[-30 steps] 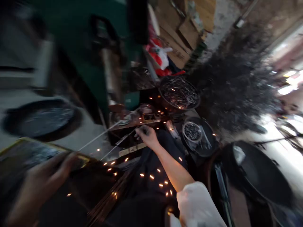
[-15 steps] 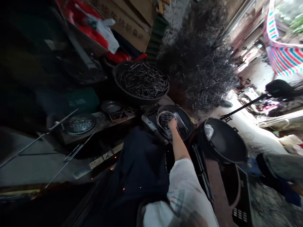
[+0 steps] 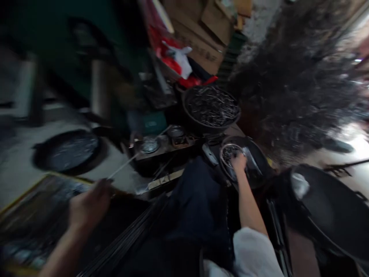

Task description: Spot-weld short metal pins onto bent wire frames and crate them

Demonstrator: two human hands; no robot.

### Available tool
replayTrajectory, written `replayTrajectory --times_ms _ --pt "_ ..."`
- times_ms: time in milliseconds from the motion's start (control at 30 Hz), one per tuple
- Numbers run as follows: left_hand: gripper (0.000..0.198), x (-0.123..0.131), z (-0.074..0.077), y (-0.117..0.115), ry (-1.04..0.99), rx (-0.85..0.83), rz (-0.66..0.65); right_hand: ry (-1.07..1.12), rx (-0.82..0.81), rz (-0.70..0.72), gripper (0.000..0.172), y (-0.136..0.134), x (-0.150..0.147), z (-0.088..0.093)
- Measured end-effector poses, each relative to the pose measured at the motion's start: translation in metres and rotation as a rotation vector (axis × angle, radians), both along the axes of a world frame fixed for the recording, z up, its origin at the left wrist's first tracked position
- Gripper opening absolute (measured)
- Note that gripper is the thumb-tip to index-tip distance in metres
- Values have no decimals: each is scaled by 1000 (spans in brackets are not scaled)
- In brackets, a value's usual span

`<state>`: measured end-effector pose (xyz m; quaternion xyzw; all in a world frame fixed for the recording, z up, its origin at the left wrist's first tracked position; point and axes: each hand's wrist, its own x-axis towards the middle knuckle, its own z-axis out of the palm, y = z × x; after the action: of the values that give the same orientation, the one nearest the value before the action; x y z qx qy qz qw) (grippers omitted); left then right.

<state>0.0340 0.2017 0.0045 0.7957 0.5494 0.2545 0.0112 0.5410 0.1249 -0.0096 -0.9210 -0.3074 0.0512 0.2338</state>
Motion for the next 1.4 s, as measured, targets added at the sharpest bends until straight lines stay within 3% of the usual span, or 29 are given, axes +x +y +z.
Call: replayTrajectory --times_ms 100,167,200,300,400,667,867,1400 --pt "25 7 -9 2 28 34 -41 152 194 248 19 23 -80 12" --pt "26 18 -12 2 27 64 -52 636 461 474 22 39 -156 14" --pt "26 24 -12 1 20 81 -55 876 502 538 25 47 -194 13" --pt "29 34 -10 -5 10 76 -54 1296 532 543 32 66 -287 10" --pt "30 32 -9 -9 15 38 -32 1449 602 494 34 77 -331 13" --pt "33 22 -15 -4 -20 33 -6 1536 527 547 35 85 -340 22" --pt "36 26 -18 1 -56 27 11 1498 594 578 39 90 -342 19" --pt "20 38 -16 28 -96 50 25 1358 679 620 39 116 -340 14"
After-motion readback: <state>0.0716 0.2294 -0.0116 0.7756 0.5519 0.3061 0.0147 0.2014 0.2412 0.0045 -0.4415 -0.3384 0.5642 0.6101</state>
